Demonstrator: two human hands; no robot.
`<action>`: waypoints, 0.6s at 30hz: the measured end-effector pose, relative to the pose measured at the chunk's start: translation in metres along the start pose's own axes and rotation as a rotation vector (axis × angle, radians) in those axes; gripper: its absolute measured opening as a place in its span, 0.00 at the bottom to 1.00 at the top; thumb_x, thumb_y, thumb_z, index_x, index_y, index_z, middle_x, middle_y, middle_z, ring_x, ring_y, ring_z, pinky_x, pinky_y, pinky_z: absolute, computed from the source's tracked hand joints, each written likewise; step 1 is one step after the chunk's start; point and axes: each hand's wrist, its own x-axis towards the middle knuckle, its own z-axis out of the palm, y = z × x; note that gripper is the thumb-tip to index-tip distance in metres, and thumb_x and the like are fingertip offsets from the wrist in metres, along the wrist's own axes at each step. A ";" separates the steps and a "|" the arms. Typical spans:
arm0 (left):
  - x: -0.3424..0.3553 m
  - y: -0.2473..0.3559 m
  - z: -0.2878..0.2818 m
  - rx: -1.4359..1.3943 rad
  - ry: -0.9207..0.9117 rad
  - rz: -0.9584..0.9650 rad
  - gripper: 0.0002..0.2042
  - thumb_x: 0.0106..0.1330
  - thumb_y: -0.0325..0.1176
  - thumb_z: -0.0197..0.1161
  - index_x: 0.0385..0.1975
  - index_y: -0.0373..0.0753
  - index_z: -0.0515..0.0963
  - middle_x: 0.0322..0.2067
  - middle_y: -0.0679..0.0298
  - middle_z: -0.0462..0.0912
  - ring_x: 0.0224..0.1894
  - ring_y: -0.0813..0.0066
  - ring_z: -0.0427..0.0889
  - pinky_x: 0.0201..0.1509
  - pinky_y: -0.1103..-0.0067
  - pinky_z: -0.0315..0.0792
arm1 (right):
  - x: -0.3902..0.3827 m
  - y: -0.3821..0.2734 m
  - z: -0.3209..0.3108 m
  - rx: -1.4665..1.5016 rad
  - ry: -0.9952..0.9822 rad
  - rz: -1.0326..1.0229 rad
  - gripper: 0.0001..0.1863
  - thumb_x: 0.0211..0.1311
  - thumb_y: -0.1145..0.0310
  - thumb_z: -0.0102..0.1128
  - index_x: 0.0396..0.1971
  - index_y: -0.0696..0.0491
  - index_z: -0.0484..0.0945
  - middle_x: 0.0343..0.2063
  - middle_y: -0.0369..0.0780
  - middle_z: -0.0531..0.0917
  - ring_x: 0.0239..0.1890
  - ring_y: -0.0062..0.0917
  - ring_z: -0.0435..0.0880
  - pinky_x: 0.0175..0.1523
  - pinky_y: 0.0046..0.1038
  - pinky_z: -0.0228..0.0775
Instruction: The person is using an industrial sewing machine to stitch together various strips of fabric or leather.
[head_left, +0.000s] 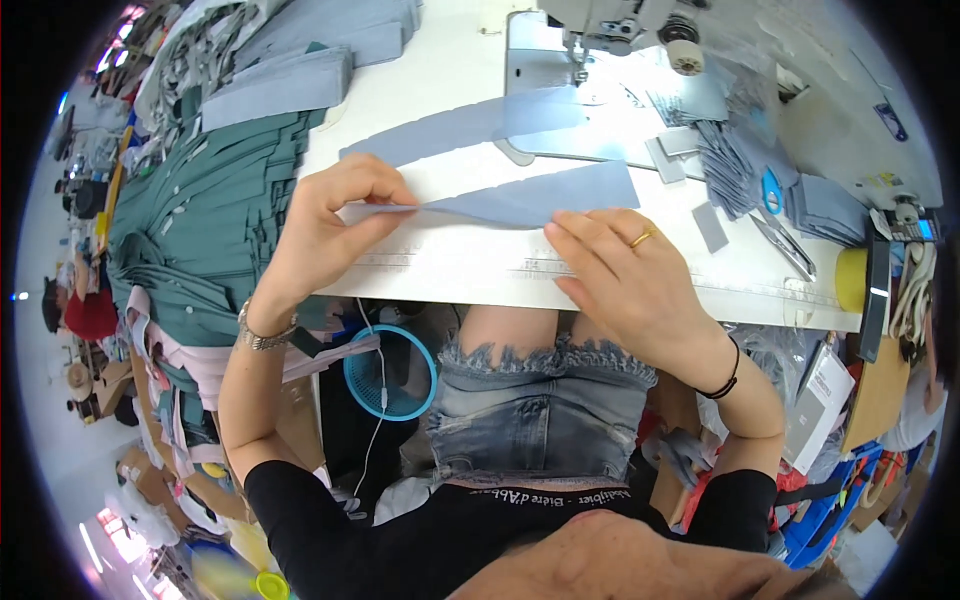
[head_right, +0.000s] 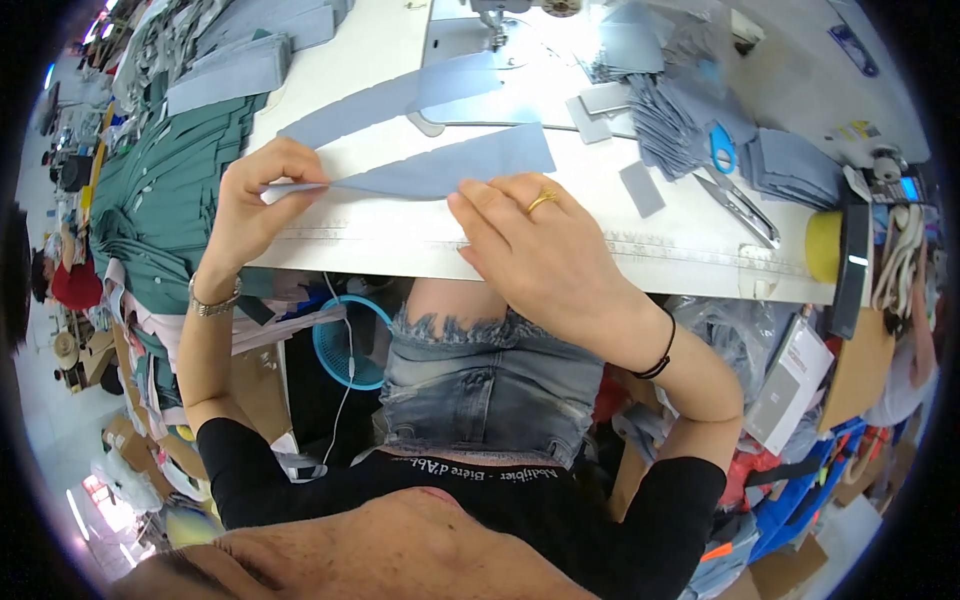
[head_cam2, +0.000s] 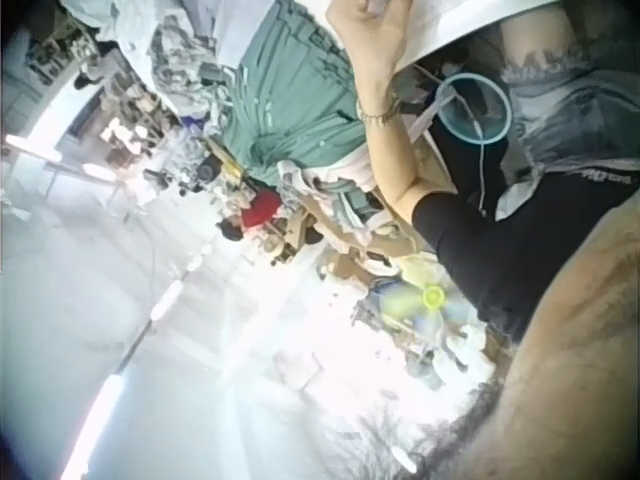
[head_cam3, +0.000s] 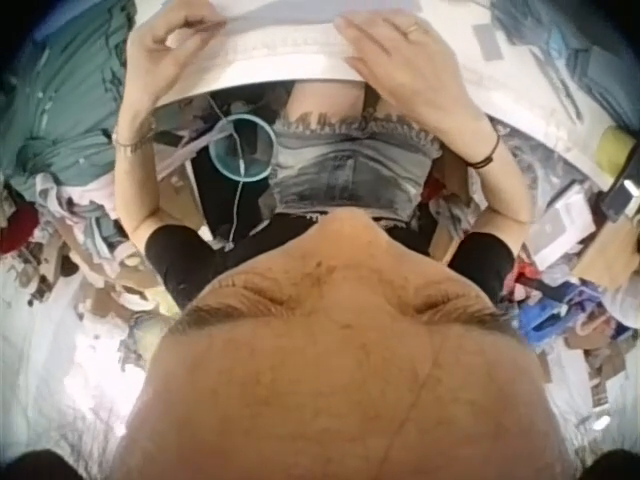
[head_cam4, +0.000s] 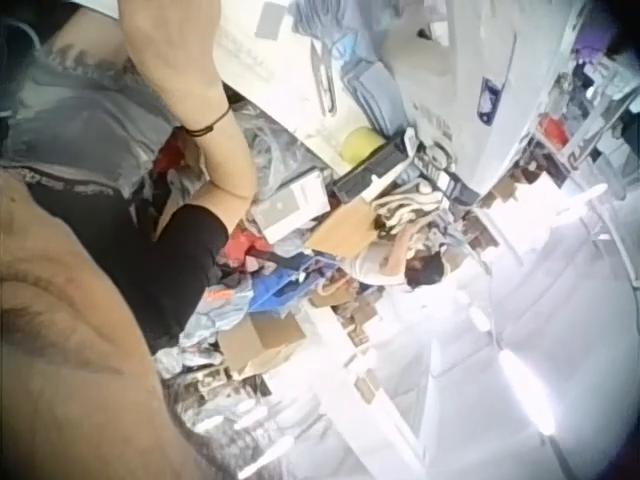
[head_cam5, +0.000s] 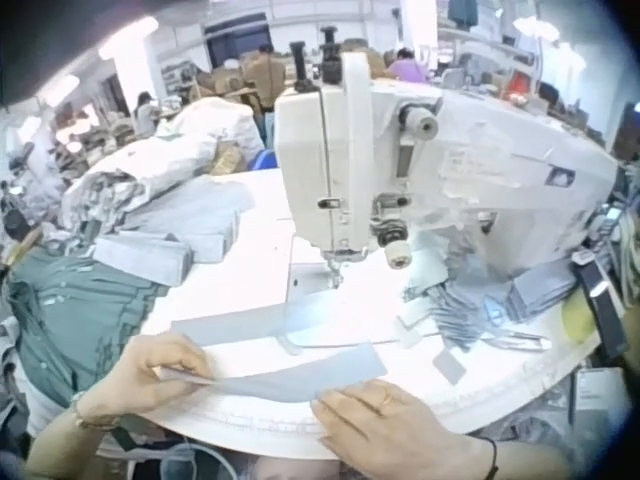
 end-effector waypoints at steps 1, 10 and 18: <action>-0.001 -0.002 0.003 0.016 0.025 0.033 0.11 0.53 0.15 0.65 0.36 0.33 0.83 0.38 0.61 0.83 0.40 0.70 0.81 0.45 0.78 0.76 | 0.001 0.001 0.000 0.001 -0.008 0.012 0.24 0.55 0.71 0.69 0.54 0.58 0.78 0.53 0.42 0.79 0.51 0.36 0.79 0.57 0.37 0.73; -0.014 0.018 0.011 0.778 0.029 0.325 0.21 0.45 0.15 0.62 0.42 0.36 0.82 0.41 0.58 0.83 0.46 0.57 0.81 0.49 0.70 0.78 | 0.016 0.018 -0.011 0.006 0.067 0.275 0.18 0.57 0.74 0.67 0.49 0.56 0.79 0.45 0.43 0.79 0.44 0.37 0.81 0.44 0.34 0.75; 0.003 0.032 0.003 0.633 0.295 0.411 0.25 0.45 0.14 0.58 0.47 0.35 0.81 0.47 0.56 0.83 0.49 0.54 0.82 0.51 0.67 0.77 | 0.028 0.022 -0.013 0.007 0.038 0.240 0.08 0.50 0.77 0.66 0.28 0.56 0.75 0.31 0.40 0.75 0.36 0.36 0.78 0.38 0.36 0.73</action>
